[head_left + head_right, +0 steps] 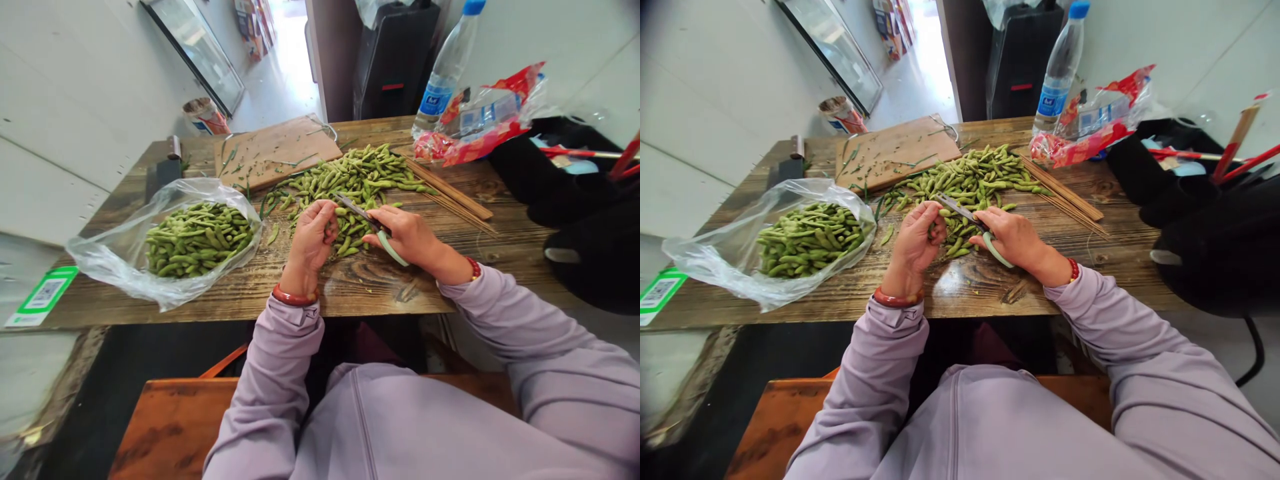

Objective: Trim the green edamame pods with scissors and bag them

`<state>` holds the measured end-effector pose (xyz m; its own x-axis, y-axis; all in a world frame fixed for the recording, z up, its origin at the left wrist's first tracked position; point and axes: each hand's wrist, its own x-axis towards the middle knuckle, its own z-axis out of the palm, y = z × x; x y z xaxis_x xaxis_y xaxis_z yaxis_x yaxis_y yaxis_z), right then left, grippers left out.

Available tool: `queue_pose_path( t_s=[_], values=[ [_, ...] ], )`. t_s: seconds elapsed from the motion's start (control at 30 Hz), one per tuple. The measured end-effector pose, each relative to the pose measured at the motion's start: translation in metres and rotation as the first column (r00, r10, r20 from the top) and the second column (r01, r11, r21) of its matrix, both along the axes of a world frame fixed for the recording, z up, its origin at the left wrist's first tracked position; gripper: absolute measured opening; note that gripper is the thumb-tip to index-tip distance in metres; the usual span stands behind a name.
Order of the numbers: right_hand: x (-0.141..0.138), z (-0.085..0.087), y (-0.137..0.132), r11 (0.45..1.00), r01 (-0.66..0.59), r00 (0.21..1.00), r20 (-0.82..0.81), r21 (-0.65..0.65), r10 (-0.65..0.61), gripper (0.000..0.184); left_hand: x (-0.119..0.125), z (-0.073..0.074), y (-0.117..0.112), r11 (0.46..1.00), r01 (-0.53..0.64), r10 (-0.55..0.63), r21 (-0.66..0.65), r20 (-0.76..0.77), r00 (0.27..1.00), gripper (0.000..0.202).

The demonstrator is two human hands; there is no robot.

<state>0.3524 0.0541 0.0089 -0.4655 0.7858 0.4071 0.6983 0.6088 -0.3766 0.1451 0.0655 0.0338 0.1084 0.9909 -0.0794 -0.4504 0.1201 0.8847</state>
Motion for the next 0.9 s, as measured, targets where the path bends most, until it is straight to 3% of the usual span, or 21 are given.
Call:
queue_pose_path(
  t_s=[0.17, 0.23, 0.3, 0.37, 0.47, 0.53, 0.6, 0.67, 0.73, 0.9],
  values=[
    [0.004, -0.002, 0.006, 0.998, 0.057, 0.996, -0.075, 0.034, -0.055, 0.04, -0.005, 0.002, 0.003, 0.995, -0.061, 0.062, -0.078, 0.007, 0.998, 0.034],
    [0.004, -0.001, 0.006, 0.998, 0.058, 0.996, -0.07, 0.037, -0.055, 0.039, -0.006, 0.0, 0.003, 0.996, -0.059, 0.051, -0.074, -0.108, 0.993, 0.034],
    [0.003, 0.0, 0.005, 0.998, 0.062, 0.997, -0.048, 0.031, -0.06, 0.039, -0.004, -0.004, 0.003, 0.999, -0.051, 0.055, 0.019, -0.316, 0.947, 0.025],
    [0.002, 0.001, 0.004, 0.997, 0.074, 0.997, -0.027, 0.027, -0.073, 0.039, -0.002, -0.009, 0.004, 0.982, -0.018, 0.126, 0.186, -0.588, 0.799, 0.013],
    [0.002, 0.001, 0.002, 0.996, 0.081, 0.997, -0.017, 0.03, -0.081, 0.038, 0.002, -0.015, 0.004, 0.933, 0.118, 0.272, 0.34, -0.882, 0.384, 0.011],
    [0.001, 0.001, 0.002, 0.997, 0.074, 0.997, -0.015, 0.031, -0.074, 0.038, 0.004, -0.015, 0.003, 0.935, 0.208, 0.267, 0.286, -0.957, 0.117, 0.016],
    [0.001, 0.001, 0.002, 0.998, 0.064, 0.998, -0.013, 0.03, -0.063, 0.04, 0.006, -0.013, 0.001, 0.947, 0.251, 0.223, 0.199, -0.973, -0.068, 0.022],
    [0.001, 0.001, 0.002, 0.998, 0.056, 0.998, -0.009, 0.031, -0.055, 0.041, 0.007, -0.011, -0.002, 0.953, 0.266, 0.199, 0.148, -0.964, -0.177, 0.025],
    [0.001, 0.002, 0.002, 0.998, 0.054, 0.999, -0.005, 0.035, -0.054, 0.042, 0.008, -0.008, -0.004, 0.953, 0.272, 0.199, 0.132, -0.951, -0.236, 0.027],
    [0.0, 0.001, 0.002, 0.998, 0.062, 0.998, -0.007, 0.032, -0.062, 0.04, 0.009, -0.007, -0.005, 0.959, 0.263, 0.182, 0.105, -0.94, -0.289, 0.028]
  ],
)
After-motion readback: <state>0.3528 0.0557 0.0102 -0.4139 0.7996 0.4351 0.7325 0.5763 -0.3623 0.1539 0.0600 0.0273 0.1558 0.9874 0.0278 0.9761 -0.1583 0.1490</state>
